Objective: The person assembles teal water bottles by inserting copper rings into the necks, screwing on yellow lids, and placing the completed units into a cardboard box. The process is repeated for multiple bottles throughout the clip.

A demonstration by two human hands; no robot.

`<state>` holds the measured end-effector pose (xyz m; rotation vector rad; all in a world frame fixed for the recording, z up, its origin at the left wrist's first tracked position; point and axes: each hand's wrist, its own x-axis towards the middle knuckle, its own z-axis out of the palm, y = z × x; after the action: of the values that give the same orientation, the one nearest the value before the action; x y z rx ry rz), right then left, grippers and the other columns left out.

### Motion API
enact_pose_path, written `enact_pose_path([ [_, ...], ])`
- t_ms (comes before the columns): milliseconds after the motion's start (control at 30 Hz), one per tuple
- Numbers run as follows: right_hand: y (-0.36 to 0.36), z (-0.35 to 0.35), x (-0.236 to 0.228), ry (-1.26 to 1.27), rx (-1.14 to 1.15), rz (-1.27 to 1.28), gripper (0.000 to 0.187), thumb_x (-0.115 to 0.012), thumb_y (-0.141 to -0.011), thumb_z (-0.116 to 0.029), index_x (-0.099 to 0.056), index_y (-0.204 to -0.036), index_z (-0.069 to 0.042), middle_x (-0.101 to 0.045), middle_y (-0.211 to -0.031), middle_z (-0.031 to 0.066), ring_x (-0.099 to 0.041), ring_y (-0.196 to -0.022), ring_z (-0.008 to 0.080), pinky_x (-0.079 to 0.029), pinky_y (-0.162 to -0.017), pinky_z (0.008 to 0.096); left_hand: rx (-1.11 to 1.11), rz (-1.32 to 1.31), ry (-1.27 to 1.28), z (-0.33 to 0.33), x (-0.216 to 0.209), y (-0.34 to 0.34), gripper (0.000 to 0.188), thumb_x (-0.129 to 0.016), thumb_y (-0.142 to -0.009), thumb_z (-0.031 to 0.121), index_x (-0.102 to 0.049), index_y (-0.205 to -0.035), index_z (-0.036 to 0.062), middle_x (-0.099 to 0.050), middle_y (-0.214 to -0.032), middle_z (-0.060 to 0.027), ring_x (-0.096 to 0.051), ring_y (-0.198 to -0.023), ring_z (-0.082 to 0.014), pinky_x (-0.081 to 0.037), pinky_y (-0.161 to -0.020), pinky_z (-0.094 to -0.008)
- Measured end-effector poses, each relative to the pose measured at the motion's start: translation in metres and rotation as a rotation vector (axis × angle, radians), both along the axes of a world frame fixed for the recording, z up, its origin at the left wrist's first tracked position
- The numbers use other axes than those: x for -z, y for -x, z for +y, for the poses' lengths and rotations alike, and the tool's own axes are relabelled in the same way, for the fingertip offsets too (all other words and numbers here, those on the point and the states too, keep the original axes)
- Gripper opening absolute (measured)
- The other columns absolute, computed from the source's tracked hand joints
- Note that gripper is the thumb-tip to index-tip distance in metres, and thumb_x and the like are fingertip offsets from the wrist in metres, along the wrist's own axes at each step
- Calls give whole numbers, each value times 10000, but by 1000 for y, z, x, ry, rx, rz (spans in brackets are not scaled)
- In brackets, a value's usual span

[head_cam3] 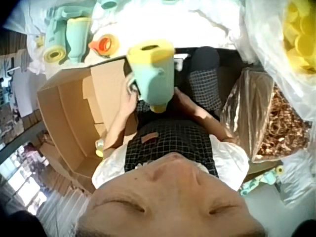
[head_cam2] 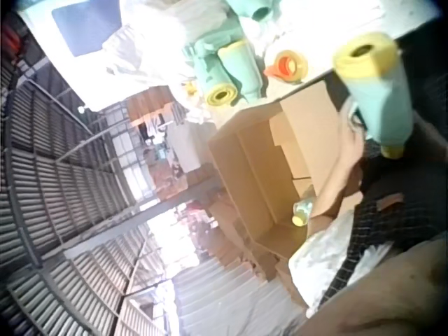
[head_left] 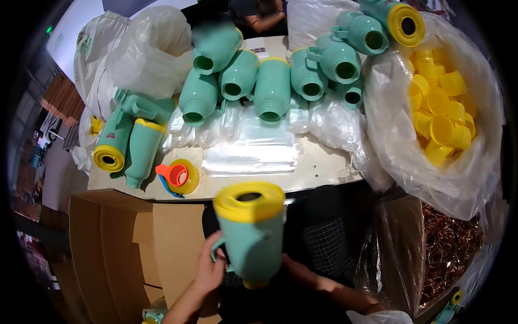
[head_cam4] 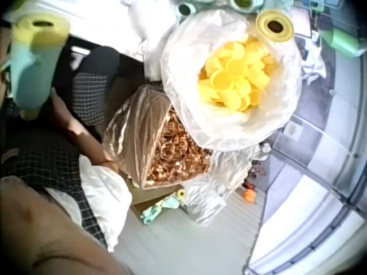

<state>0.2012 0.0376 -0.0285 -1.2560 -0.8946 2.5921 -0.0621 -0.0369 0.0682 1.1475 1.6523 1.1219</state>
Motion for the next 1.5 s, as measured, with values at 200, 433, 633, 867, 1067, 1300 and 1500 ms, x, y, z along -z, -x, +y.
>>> enact_pose_path([
  [200,-34,130,-92,-292,487,276,787,-351,-1018,-626,-303,-1546,-45,-478,-1491,153,-520,-1301,245,-418,-1069,386,240,394,-184,22,3,-21,533,-524,-855,-86,-492,-1369,52,-602,-1325,-211,-672,-988,-399,-560,-793,-428],
  [433,-25,164,-92,-609,37,306,650,-817,-802,-187,-559,-1368,-1,-555,-1411,135,-521,-1295,214,-390,-1101,341,406,225,-156,55,1,-24,392,-613,-801,-45,-630,-1181,50,-635,-1303,-163,-703,-939,-352,-584,-759,-382],
  [633,-19,176,-85,-757,-137,455,691,-791,-727,-80,-546,-1372,-31,-464,-1478,142,-445,-1374,263,-343,-1142,364,196,601,-435,199,25,-2,68,-706,-821,65,-643,-806,44,-632,-799,-102,-584,-783,-312,-470,-744,-392],
  [867,-16,192,-93,-1063,-149,192,407,-755,-813,-109,-611,-1185,-27,-629,-1190,124,-572,-1194,268,-431,-1042,373,249,668,-116,300,96,34,190,-738,-806,117,-635,-939,29,-584,-966,-141,-569,-958,-345,-463,-850,-426],
  [1067,-3,200,-103,-898,-168,9,210,-730,-886,-164,-660,-971,16,-699,-879,99,-661,-847,166,-516,-788,299,185,714,-294,296,78,19,109,-643,-878,101,-622,-846,-1,-611,-840,-153,-606,-834,-345,-489,-760,-404],
  [1300,-2,194,-100,-746,21,-121,269,-759,-865,-230,-681,-938,17,-681,-809,78,-617,-733,131,-500,-680,287,-101,-358,-124,312,66,33,238,-517,-1021,150,-618,-871,-5,-648,-783,-50,-612,-744,-132,-516,-729,-302],
  [1500,3,190,-91,-1014,63,-345,311,-842,-785,-240,-663,-895,-12,-665,-778,77,-627,-717,149,-505,-668,291,18,-360,-189,251,36,-73,157,-539,-1015,80,-636,-945,-22,-713,-894,-99,-660,-813,-156,-537,-797,-291],
])
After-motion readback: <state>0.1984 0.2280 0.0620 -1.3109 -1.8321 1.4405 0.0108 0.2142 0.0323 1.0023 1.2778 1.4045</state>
